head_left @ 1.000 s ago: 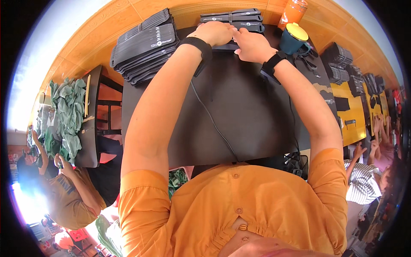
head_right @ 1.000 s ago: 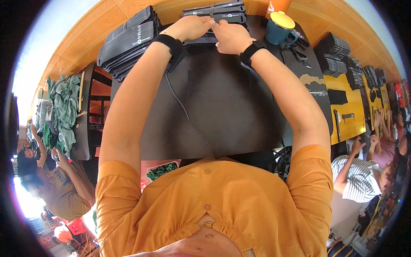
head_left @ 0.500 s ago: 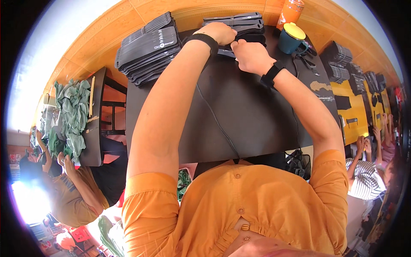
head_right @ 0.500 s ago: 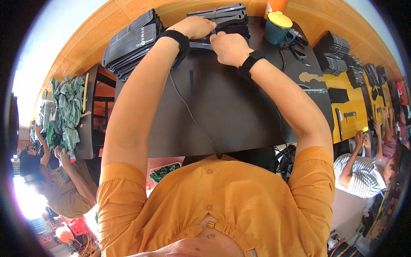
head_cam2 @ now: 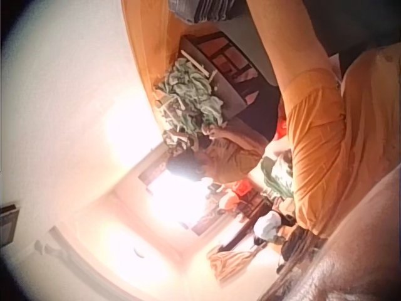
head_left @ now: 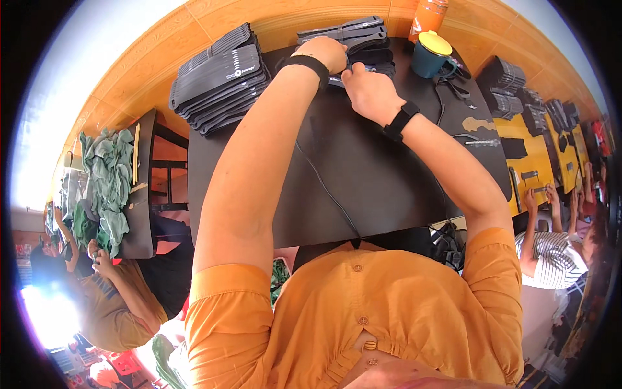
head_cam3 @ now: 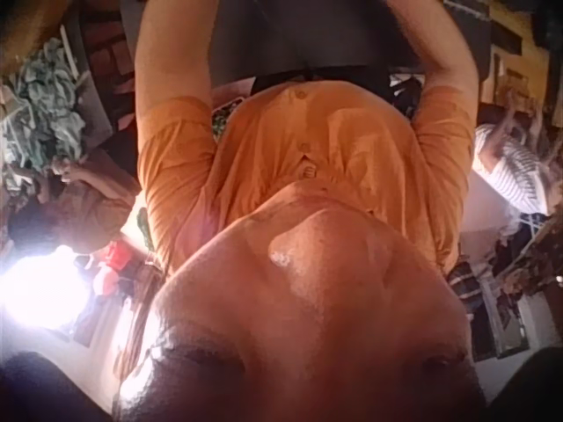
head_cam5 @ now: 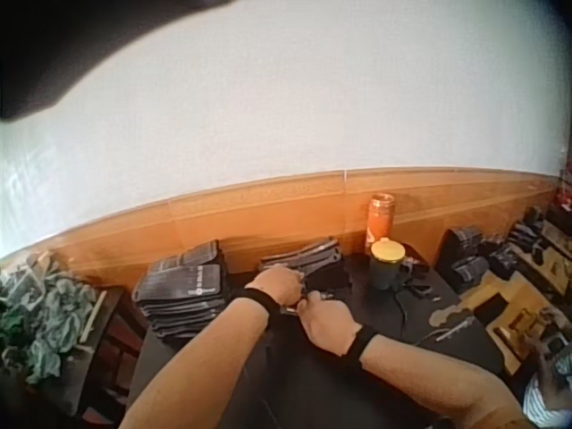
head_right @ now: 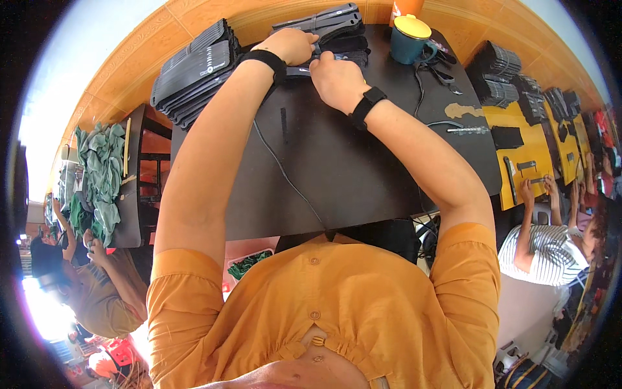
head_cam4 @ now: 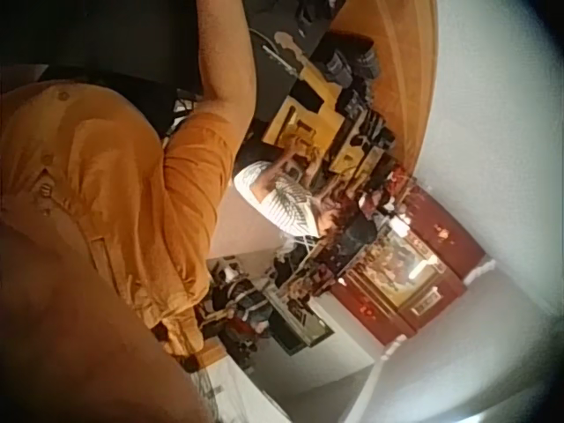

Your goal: Assembling and inspecting small black straps using a precision tool at a workstation.

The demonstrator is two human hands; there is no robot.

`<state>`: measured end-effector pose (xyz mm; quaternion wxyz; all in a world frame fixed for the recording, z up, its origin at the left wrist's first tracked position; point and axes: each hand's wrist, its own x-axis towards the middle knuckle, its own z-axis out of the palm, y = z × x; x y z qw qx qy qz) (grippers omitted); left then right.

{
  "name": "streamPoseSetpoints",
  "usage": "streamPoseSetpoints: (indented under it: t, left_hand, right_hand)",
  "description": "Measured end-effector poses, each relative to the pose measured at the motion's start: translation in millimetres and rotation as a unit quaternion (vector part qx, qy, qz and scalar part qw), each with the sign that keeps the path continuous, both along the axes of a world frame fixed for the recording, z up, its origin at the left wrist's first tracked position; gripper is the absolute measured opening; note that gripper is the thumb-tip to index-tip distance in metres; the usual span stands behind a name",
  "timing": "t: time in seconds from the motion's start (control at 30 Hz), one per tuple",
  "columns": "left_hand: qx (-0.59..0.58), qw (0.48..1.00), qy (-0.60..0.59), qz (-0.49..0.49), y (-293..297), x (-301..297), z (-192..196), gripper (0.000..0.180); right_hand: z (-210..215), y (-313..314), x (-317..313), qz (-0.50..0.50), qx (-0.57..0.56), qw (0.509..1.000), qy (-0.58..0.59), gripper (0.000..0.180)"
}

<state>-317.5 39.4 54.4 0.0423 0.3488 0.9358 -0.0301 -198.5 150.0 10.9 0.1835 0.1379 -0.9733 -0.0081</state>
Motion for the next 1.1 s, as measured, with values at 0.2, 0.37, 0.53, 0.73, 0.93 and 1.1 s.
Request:
streamPoseSetpoints:
  t: [0.2,0.37,0.53,0.73,0.93,1.1]
  left_hand:
    - [0.012,1.0,-0.001,-0.006,-4,-4,1,0.043]
    - [0.017,1.0,-0.007,-0.009,-5,-4,2,0.044]
    - [0.031,0.999,-0.021,0.002,-8,-2,3,0.044]
    - [0.011,1.0,-0.018,0.023,0,1,4,0.047]
    - [0.023,1.0,0.01,-0.017,-16,-16,-3,0.05]
    - [0.049,0.999,-0.012,0.016,-17,-3,-1,0.049]
  right_hand:
    - [-1,2,26,0.029,-0.03,0.999,-0.009,0.014]
    - [8,4,45,0.016,-0.034,0.998,-0.052,0.016]
    - [13,6,58,0.017,-0.031,0.996,-0.078,0.019]
    - [17,6,90,0.04,-0.027,0.991,-0.121,0.017]
    - [27,4,135,0.047,-0.05,0.978,-0.199,0.019]
    - [40,14,139,0.047,-0.044,0.968,-0.241,0.022]
